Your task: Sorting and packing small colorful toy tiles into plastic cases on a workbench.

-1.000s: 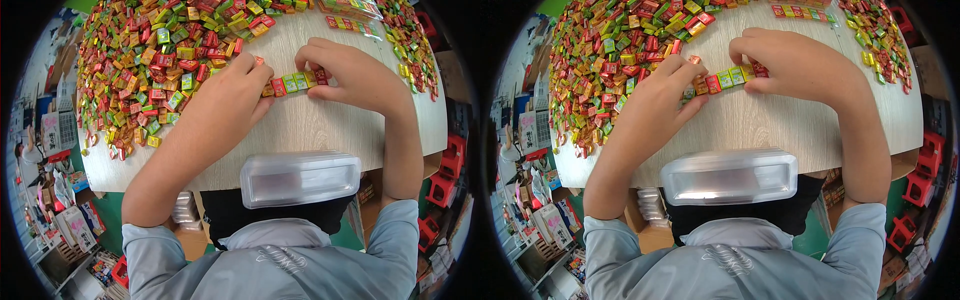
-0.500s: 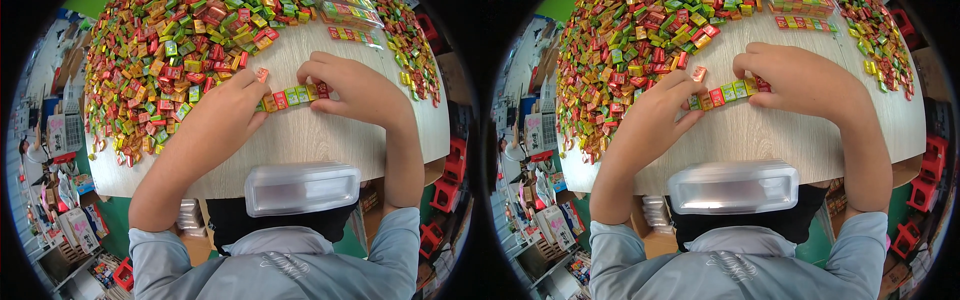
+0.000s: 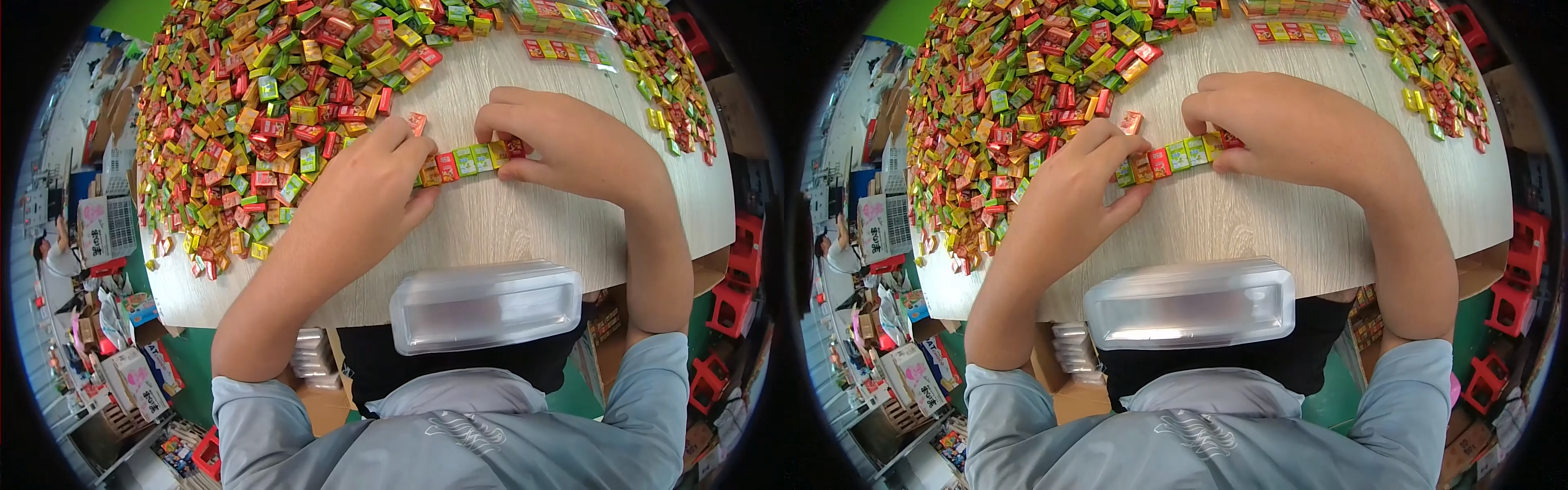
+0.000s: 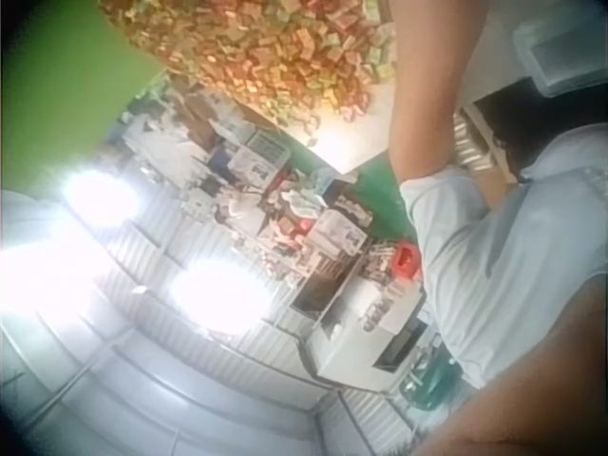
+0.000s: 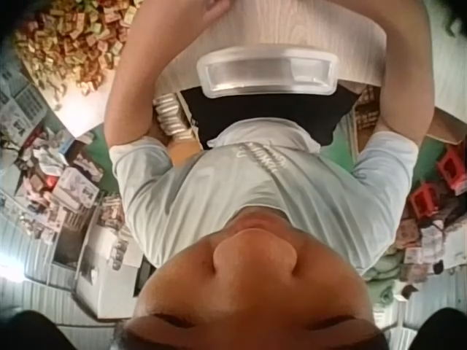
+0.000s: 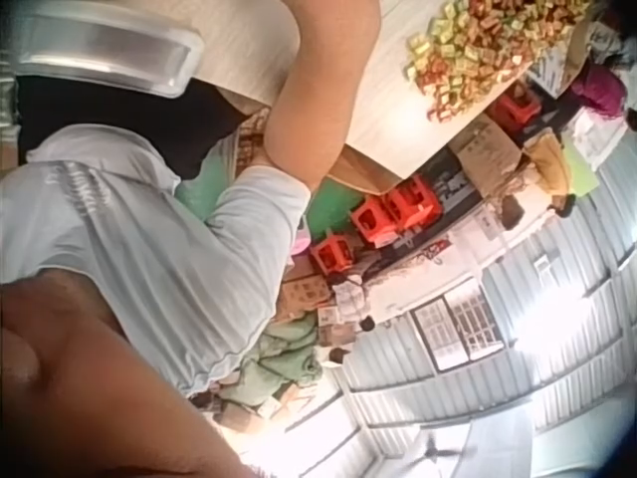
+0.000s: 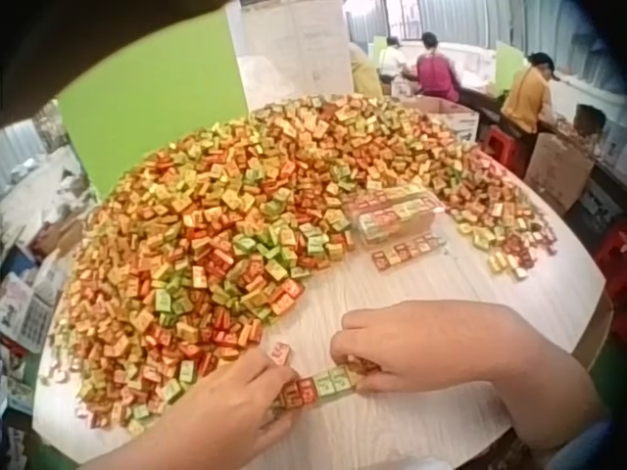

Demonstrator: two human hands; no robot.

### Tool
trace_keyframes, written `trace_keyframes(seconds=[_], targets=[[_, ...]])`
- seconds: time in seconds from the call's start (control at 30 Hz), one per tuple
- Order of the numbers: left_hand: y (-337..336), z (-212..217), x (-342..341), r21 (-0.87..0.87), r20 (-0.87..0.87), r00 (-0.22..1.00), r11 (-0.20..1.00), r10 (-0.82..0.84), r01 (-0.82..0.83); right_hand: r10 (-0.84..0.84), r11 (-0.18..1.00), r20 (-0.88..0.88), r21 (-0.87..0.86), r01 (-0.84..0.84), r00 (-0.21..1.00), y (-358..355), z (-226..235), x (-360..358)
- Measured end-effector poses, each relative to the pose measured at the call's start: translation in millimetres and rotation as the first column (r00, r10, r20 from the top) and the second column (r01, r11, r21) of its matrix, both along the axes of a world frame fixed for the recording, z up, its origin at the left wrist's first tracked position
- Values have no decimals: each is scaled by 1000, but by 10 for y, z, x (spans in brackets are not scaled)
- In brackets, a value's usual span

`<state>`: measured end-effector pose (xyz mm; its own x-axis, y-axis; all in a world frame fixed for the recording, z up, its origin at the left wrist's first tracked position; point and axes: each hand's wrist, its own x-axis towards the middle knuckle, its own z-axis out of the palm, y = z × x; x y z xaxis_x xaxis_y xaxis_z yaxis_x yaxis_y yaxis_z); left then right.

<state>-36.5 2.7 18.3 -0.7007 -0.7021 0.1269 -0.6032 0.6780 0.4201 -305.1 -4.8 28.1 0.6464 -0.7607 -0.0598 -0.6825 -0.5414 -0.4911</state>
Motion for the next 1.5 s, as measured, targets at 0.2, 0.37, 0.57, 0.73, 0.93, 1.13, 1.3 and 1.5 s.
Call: trace_keyframes(seconds=[0.2,0.37,0.57,0.73,0.93,1.13,1.3,1.5], targets=[[-3,-8,3,-12,16,1000,1000,10,-10,11,1000,0,1,-11,1000,-3,-18,25],[3,31,2,-11,31,999,1000,25,-25,3,1000,-9,-8,-3,1000,22,-11,76],[5,21,7,-17,28,999,1000,17,-17,-1,996,-9,-91,0,1000,42,-42,83],[0,18,8,-24,39,999,1000,21,-20,-6,986,-68,-165,-6,998,55,-25,84],[-8,68,21,-49,58,998,999,22,-19,14,976,-57,-217,-26,998,57,-11,116],[-133,51,76,-305,41,998,952,37,-23,0,967,2,-255,1,1000,-6,-21,34],[-186,-20,59,-346,47,998,938,37,-18,-118,927,-36,-362,97,992,-123,-57,-74],[-236,-62,-79,-331,77,997,944,32,-4,-183,928,-52,-338,155,982,-133,-59,-54]])
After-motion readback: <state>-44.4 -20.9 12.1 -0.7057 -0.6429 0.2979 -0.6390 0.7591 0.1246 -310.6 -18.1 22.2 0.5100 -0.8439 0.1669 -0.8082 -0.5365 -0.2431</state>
